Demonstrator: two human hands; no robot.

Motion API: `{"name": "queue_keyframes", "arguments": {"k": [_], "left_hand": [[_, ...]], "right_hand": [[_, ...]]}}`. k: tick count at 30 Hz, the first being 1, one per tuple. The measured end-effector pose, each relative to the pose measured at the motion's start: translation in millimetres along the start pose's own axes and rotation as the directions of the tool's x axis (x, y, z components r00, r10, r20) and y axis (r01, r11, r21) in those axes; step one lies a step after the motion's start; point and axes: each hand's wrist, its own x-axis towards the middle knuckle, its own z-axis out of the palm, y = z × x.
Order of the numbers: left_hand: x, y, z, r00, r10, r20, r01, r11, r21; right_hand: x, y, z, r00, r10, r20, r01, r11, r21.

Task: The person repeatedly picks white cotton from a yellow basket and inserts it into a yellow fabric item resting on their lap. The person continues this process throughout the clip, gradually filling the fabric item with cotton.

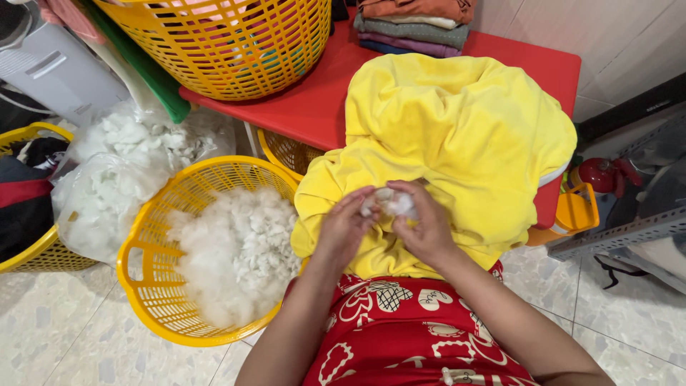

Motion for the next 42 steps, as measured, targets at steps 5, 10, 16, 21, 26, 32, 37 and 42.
{"name": "queue_keyframes", "arguments": {"k": [5,10,16,21,26,32,37,42], "left_hand": [[-13.9,-11.7,36.3,0.968,-0.204,0.147,0.229,0.956,-0.181],[-15.8,-15.8,33.6,0.974,-0.166,0.152,0.189,0.971,-0.146],[0.5,-5.9,-2.0,0.997,-0.037,0.073,0.04,0.998,-0.05],[22.5,51.5,-94.8,0.95,0.236,-0.206,-0.261,0.959,-0.107],[36.6,75.4,-234.7,0.838,0.276,-0.471,-0.394,0.903,-0.171],[38.9,45.8,-344.7,0.695,0.014,-0.719,-0.177,0.972,-0.153],[23.8,57.9,-366.2,0.636,-0.02,-0.771,-0.229,0.949,-0.214],[15.3,62.7,-364.1,0.554,0.009,-0.833,-0.174,0.979,-0.105]], "right_hand": [[7.6,-11.4,12.9,0.973,-0.003,0.232,0.091,0.926,-0.366],[4.0,-3.0,17.6,0.959,0.015,0.283,0.131,0.864,-0.487],[2.3,4.0,15.6,0.976,0.049,0.214,-0.006,0.981,-0.196],[-0.4,3.3,0.6,0.984,0.05,0.173,-0.029,0.992,-0.122],[0.8,2.1,3.0,0.983,0.078,0.169,-0.06,0.992,-0.11],[1.5,5.4,2.9,0.981,0.103,0.167,-0.076,0.984,-0.159],[3.8,3.9,2.3,0.984,0.089,0.155,-0.057,0.978,-0.2],[8.7,7.1,-2.0,0.99,0.049,0.129,0.007,0.915,-0.403]]}}
